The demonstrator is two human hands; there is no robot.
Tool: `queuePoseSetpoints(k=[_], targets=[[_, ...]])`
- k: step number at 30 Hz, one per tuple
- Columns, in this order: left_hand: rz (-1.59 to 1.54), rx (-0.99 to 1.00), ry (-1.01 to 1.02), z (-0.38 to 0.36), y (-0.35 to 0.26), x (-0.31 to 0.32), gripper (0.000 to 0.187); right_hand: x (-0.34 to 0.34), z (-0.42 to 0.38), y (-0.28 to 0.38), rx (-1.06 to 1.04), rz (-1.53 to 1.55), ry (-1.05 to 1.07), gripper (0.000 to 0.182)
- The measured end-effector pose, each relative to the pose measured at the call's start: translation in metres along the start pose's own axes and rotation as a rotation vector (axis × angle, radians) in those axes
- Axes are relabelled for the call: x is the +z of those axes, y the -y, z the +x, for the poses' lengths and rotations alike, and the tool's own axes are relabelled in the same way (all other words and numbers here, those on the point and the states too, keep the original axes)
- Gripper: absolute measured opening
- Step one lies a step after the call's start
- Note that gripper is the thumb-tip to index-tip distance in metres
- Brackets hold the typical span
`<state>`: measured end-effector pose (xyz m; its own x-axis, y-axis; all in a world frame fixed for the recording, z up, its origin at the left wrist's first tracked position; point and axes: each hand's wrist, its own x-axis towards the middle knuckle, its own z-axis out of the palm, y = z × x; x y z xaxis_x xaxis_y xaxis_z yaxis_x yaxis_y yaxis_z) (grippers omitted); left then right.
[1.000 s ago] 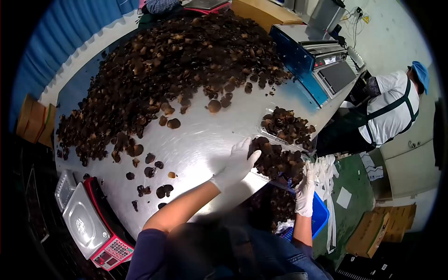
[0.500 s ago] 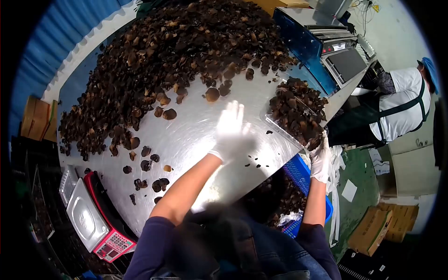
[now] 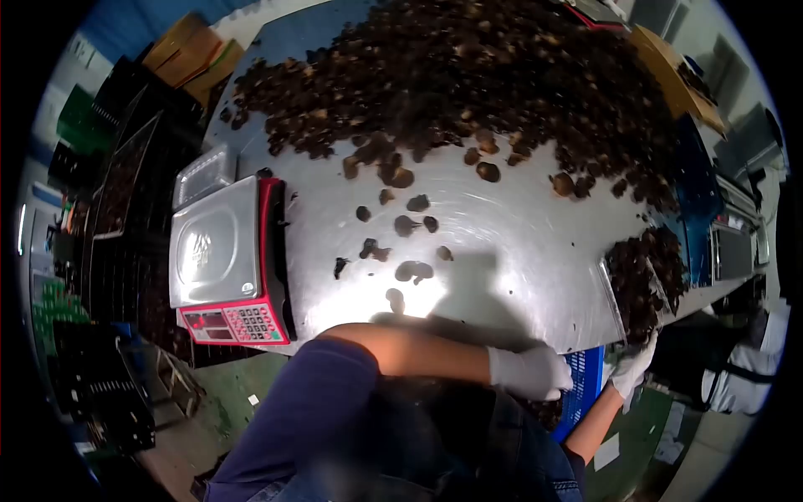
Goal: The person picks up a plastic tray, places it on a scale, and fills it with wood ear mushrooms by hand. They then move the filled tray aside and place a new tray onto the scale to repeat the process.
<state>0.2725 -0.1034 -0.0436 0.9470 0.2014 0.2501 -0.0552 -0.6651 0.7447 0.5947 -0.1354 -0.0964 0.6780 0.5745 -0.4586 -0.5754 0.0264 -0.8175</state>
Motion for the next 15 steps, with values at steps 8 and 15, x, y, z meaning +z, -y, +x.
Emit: queuePoseSetpoints(k=[8,15], targets=[[0.786,-0.809,-0.594,-0.246,-0.032,-0.254,0.031,0.134,-0.137,-0.063,-1.212,-1.137,0.006,0.044],[0.975,-1.357,-1.017,-0.577,-0.016,-0.378,0.033,0.293,-0.219,-0.175,-0.996,-1.352,0.981,0.029]])
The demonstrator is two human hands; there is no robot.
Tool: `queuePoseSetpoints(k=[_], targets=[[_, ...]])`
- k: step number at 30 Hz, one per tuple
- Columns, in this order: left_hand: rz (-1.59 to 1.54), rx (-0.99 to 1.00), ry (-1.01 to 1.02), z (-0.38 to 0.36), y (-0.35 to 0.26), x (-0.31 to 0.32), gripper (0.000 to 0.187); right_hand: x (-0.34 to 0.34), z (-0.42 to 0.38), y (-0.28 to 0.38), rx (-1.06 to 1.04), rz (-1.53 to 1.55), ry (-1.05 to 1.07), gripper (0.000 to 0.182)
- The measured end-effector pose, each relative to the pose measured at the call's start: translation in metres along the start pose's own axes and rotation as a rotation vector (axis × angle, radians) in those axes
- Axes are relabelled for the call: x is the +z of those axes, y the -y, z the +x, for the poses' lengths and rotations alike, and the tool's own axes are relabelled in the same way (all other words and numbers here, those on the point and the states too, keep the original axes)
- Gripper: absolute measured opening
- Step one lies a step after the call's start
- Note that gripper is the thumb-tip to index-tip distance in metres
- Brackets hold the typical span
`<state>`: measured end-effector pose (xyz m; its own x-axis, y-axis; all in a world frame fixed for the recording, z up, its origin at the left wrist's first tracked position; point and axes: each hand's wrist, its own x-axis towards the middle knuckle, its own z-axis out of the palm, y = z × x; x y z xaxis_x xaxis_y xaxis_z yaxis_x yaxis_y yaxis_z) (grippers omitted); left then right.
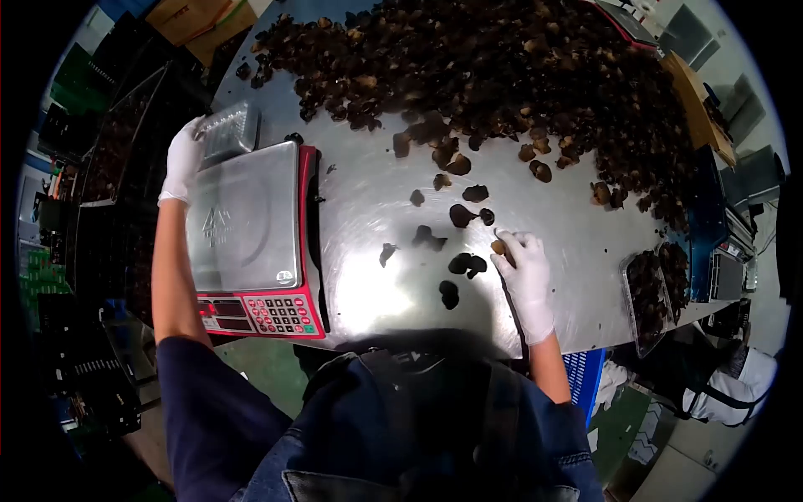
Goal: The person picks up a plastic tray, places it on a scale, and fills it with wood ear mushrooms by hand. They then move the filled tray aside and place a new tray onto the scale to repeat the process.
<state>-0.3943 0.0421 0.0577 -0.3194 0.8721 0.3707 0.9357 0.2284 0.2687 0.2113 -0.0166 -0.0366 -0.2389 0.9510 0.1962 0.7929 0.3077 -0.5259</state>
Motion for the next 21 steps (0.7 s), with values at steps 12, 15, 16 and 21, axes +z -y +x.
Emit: queuePoseSetpoints(k=[12,15,16,21], targets=[[0.07,-0.126,0.675,0.021,0.073,0.012,0.024,-0.121,-0.129,-0.017,0.236,-0.487,0.431,0.033],[0.119,-0.105,0.643,0.033,0.08,0.017,0.02,-0.075,-0.075,0.032,0.169,-0.336,0.184,0.03],[0.118,-0.107,0.643,0.038,0.084,0.019,0.02,-0.054,-0.055,0.045,0.12,-0.232,0.128,0.028],[0.238,0.112,0.612,0.044,0.102,0.032,0.02,0.057,0.024,0.13,-0.421,-0.089,0.214,0.024]])
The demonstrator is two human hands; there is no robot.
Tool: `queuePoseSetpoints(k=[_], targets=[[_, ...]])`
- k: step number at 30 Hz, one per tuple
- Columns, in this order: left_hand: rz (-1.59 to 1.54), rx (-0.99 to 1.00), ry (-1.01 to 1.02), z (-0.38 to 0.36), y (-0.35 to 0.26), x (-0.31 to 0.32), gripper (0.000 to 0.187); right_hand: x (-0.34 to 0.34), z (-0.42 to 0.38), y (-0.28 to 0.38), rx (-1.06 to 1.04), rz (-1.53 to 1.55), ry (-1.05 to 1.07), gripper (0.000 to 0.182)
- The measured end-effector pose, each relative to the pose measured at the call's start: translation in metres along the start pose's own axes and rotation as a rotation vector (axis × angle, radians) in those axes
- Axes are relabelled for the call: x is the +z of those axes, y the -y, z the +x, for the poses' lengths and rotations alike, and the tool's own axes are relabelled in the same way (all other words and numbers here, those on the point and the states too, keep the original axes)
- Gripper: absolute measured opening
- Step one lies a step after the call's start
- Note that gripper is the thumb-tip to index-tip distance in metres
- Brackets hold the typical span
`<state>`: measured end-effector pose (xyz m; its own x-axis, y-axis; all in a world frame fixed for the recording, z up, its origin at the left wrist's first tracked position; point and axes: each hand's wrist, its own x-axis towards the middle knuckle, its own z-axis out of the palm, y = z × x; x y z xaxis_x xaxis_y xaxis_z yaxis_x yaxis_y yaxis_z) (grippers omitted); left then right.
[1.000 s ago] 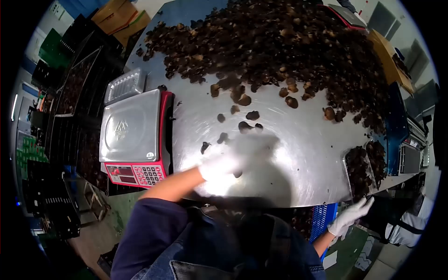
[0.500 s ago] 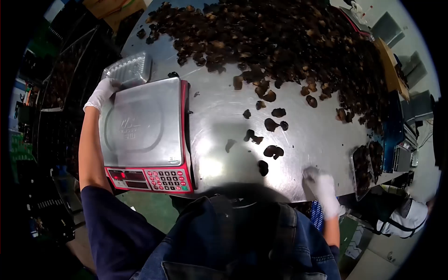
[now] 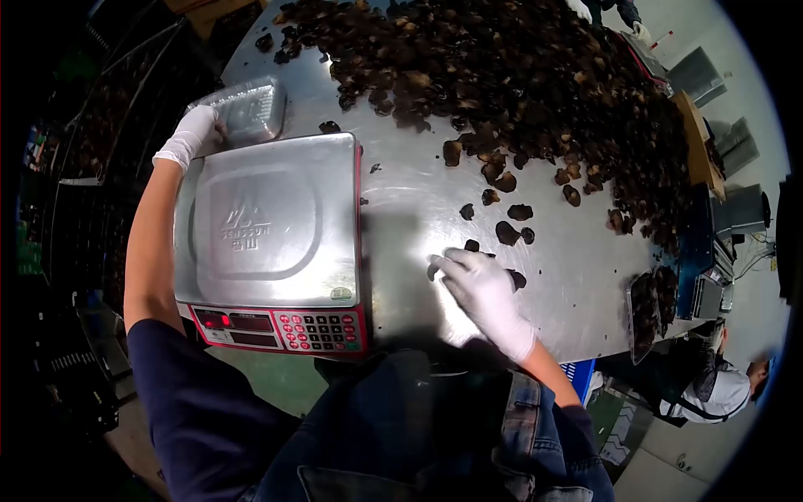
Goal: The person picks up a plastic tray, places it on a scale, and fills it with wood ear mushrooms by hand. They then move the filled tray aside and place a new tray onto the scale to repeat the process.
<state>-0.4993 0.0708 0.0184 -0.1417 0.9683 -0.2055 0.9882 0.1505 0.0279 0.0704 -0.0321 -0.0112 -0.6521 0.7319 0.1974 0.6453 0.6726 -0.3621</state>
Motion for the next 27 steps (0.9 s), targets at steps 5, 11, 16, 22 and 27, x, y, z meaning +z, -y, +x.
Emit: queuePoseSetpoints(k=[5,11,16,22,27], targets=[[-0.001,0.103,-0.031,-0.005,0.001,0.0,0.02,0.034,0.024,-0.01,-0.02,-0.047,0.179,0.012],[0.07,0.072,-0.173,-0.022,-0.005,-0.004,0.02,-0.054,-0.069,-0.022,0.088,0.214,0.142,0.016],[-0.416,-0.053,-0.315,-0.029,-0.001,-0.005,0.016,-0.132,-0.22,-0.059,0.516,-0.501,1.116,0.022],[0.163,0.17,-0.546,-0.033,-0.025,-0.019,0.021,-0.136,-0.142,-0.071,0.395,-0.361,0.414,0.044],[0.187,0.305,-0.887,-0.134,-0.13,-0.057,0.015,-0.1,0.012,-0.172,0.211,-0.106,-0.131,0.051]])
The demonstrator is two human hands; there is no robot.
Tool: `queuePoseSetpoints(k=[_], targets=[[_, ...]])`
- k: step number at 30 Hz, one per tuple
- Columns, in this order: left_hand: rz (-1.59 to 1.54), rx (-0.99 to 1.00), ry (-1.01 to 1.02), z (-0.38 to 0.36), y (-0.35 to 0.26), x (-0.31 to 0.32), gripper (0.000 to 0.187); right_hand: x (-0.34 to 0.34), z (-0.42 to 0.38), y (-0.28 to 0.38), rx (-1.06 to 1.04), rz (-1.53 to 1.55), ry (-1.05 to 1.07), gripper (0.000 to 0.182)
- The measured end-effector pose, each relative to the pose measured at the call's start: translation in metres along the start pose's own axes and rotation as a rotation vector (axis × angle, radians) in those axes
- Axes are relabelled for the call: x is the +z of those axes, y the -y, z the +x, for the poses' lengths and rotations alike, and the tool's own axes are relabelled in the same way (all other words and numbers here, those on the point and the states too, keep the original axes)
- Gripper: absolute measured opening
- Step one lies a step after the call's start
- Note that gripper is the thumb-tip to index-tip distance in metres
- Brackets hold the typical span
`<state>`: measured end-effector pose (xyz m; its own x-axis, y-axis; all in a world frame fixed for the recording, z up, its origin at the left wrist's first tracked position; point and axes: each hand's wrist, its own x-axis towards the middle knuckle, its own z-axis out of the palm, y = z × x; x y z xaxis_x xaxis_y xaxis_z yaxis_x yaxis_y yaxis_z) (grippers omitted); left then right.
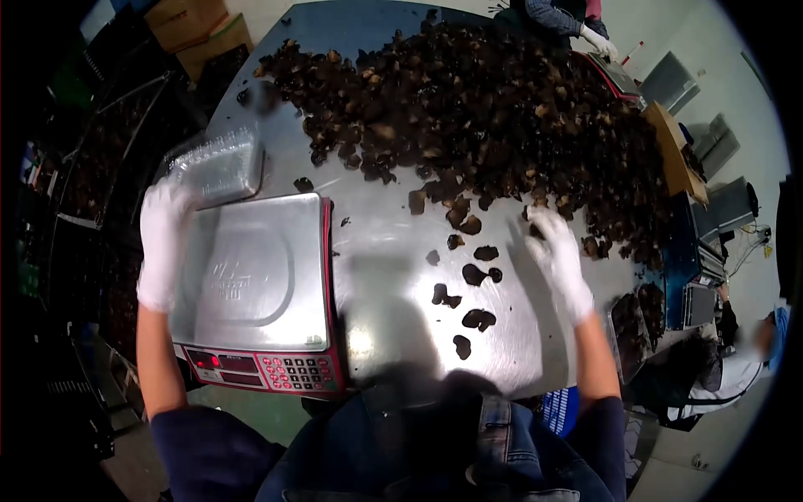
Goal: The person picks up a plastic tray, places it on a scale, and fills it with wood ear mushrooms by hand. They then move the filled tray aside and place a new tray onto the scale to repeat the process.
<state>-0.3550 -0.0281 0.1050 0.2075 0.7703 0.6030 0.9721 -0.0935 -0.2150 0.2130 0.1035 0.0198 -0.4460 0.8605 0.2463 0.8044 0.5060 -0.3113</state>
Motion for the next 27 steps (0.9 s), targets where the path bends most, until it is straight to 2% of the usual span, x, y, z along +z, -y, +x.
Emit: queuePoseSetpoints(k=[2,6,7,8,10,12,16,18,19,20,22,23,25,26,27], targets=[[0.055,0.015,0.11,-0.034,-0.032,-0.029,0.024,0.024,0.065,-0.011,-0.003,-0.044,-0.186,0.06],[0.039,-0.114,0.379,-0.076,-0.092,-0.069,0.029,0.086,0.139,-0.023,0.071,-0.054,-0.245,0.07],[0.009,-0.137,0.416,-0.082,-0.1,-0.071,0.033,0.091,0.136,-0.011,0.104,-0.055,-0.223,0.067],[0.04,-0.142,0.453,-0.079,-0.111,-0.075,0.043,0.097,0.129,-0.004,0.122,-0.043,-0.237,0.054],[-0.086,-0.244,0.428,-0.053,-0.153,-0.088,0.055,0.097,0.1,0.001,0.08,0.028,-0.25,0.041],[-0.364,-0.27,0.461,-0.024,-0.196,-0.095,0.061,0.095,0.055,0.01,-0.038,0.181,-0.303,0.038],[-0.996,-0.283,0.439,0.024,-0.285,-0.023,0.063,0.06,-0.038,0.057,-0.05,0.245,-0.115,0.046],[-1.039,-0.402,0.521,0.058,-0.319,0.044,0.065,0.037,-0.055,0.063,-0.083,0.221,0.035,0.05],[-0.875,-0.378,0.384,0.063,-0.332,0.085,0.064,0.03,-0.058,0.057,-0.027,0.384,0.11,0.048],[-0.708,-0.354,0.246,0.069,-0.34,0.121,0.063,0.021,-0.059,0.049,0.025,0.538,0.097,0.043],[-0.584,-0.438,0.301,0.093,-0.347,0.161,0.054,0.022,-0.051,0.023,0.14,0.408,-0.089,0.038],[-0.582,-0.438,0.301,0.096,-0.345,0.169,0.054,0.018,-0.04,0.009,0.179,0.342,-0.167,0.041],[-0.594,-0.387,0.465,0.095,-0.34,0.177,0.04,0.023,-0.016,-0.022,0.274,0.199,-0.292,0.049],[-0.592,-0.334,0.392,0.086,-0.339,0.17,0.027,0.037,-0.011,-0.037,0.328,0.121,-0.34,0.055],[-0.622,-0.309,0.439,0.078,-0.338,0.159,0.023,0.053,-0.011,-0.051,0.347,0.038,-0.268,0.064]])
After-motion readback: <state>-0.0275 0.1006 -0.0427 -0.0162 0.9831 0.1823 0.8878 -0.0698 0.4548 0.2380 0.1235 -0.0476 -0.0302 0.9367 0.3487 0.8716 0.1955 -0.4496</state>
